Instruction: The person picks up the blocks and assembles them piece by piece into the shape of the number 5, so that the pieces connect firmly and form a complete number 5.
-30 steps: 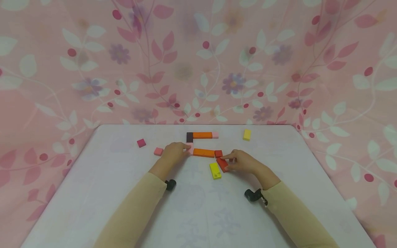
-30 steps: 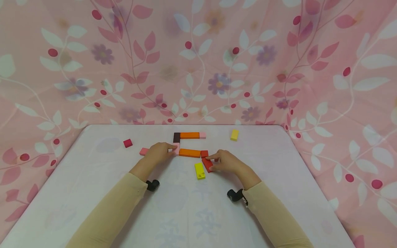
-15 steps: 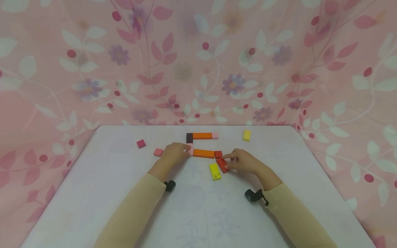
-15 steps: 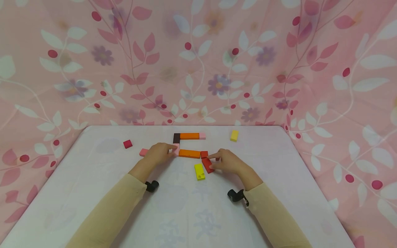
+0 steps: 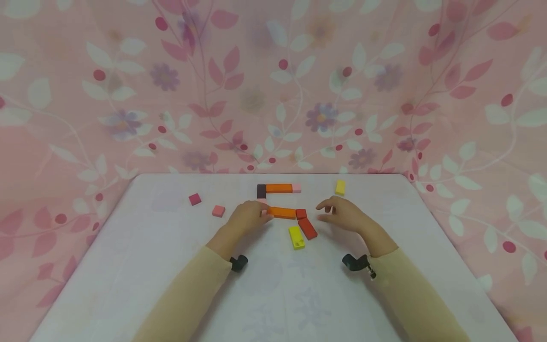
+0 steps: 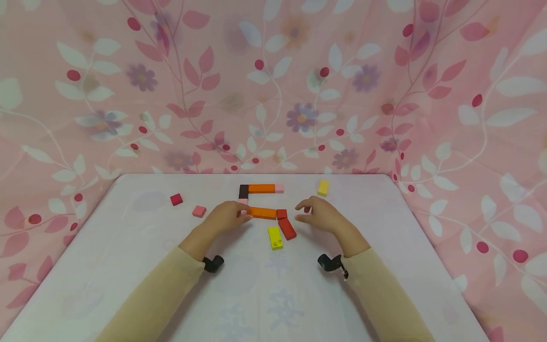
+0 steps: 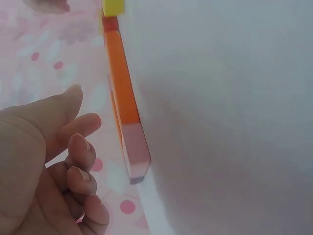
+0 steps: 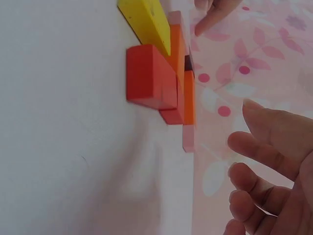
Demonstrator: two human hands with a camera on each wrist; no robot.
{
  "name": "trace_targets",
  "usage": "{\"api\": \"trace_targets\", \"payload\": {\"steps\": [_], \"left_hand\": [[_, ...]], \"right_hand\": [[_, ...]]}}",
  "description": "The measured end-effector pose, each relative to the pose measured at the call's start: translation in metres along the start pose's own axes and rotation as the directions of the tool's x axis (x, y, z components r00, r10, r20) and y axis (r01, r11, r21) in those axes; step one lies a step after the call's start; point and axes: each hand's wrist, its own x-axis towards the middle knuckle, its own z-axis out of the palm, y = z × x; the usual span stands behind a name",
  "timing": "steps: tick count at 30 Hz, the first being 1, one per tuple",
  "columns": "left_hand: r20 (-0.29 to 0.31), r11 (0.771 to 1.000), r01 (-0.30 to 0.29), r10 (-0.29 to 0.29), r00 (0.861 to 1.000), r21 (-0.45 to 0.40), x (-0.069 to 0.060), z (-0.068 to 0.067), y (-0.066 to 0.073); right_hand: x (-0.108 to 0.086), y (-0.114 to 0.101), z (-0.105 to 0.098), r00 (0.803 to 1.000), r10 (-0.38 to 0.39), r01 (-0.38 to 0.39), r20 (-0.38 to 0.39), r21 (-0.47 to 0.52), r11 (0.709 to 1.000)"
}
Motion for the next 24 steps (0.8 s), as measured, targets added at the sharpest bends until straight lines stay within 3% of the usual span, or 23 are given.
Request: {"api": "trace_targets", "payload": {"steps": [6,13,24], "left_hand": [[0.05,0.998,-0.041,0.044,0.998,-0.049,-0.009,0.008,0.02],[0.051,0.992,-0.094,0.098,0.994,-0.078,-0.016,0.025,0.037],[0.066,0.99,-0.039,0.048,0.997,-0.135,-0.026,0.033,0.052]], "right_hand": [[0.011,0.008,-0.012,0.997,0.039,-0.04,-0.06,-0.021,0.999],[0.029,0.035,-0.012,0.992,0.072,-0.076,-0.101,-0.034,0.997],[0.047,0.063,-0.022,0.985,0.122,-0.132,-0.126,-0.075,0.988]]}}
